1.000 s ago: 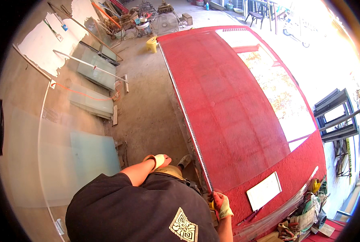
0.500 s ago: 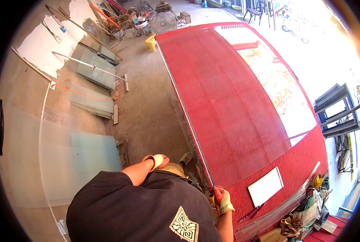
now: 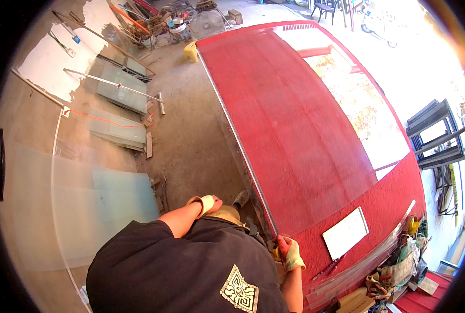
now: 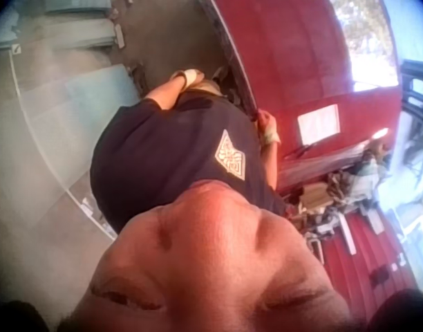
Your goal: The person measures a large pane of glass on a table using a tape measure, then walks to a different area to retrieve a long metal guide tool which they then bring back to the glass.
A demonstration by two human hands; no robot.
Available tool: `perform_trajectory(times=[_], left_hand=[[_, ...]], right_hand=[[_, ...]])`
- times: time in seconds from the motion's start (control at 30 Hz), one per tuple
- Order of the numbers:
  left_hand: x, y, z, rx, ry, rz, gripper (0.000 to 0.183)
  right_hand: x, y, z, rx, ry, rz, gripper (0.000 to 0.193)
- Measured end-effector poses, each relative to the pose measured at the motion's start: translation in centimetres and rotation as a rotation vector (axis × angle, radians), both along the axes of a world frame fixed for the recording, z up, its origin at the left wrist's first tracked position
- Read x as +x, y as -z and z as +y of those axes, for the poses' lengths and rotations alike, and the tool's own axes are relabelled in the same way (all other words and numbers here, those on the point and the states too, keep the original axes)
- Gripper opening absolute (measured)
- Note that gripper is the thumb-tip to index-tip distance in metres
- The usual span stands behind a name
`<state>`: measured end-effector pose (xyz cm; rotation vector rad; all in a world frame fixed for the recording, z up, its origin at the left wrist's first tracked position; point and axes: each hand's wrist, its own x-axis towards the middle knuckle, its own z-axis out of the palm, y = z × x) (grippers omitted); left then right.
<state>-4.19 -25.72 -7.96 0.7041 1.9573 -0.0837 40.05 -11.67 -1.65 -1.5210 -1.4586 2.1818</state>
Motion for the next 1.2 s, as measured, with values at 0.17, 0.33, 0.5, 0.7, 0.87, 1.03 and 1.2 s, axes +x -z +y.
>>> perform_trajectory(times=[0.17, 0.33, 0.5, 0.7, 0.87, 1.03, 1.2], left_hand=[[0.4, -1.2, -0.4, -0.002, 0.008, 0.004, 0.055], [0.6, -0.8, -0.8, 0.004, 0.013, 0.022, 0.054], [-0.9, 1.9, -0.2, 0.138, 0.094, 0.002, 0.052], [0.2, -4.7, 7.4, 0.462, -0.044, 0.292, 0.045], [1.3, -6.6, 9.6, 0.7, -0.123, 0.548, 0.043], [3.8, -7.1, 10.8, 0.799, 0.099, 0.659, 0.049], [5.1, -6.0, 11.3, 0.736, 0.375, 0.642, 0.06]], right_hand=[[-1.2, -1.8, -0.3, 0.004, 0.043, -0.064, 0.037], [-0.5, -0.2, -0.8, 0.056, 0.057, -0.076, 0.038], [2.0, 0.1, -1.8, 0.063, 0.099, -0.18, 0.042], [6.8, -0.3, -4.0, 0.075, 0.152, -0.32, 0.045], [7.9, -1.8, -4.8, 0.224, 0.043, -0.522, 0.053], [7.3, -4.2, -5.4, 0.313, -0.194, -0.751, 0.065], [7.5, -5.5, -5.8, 0.307, -0.217, -0.801, 0.068]])
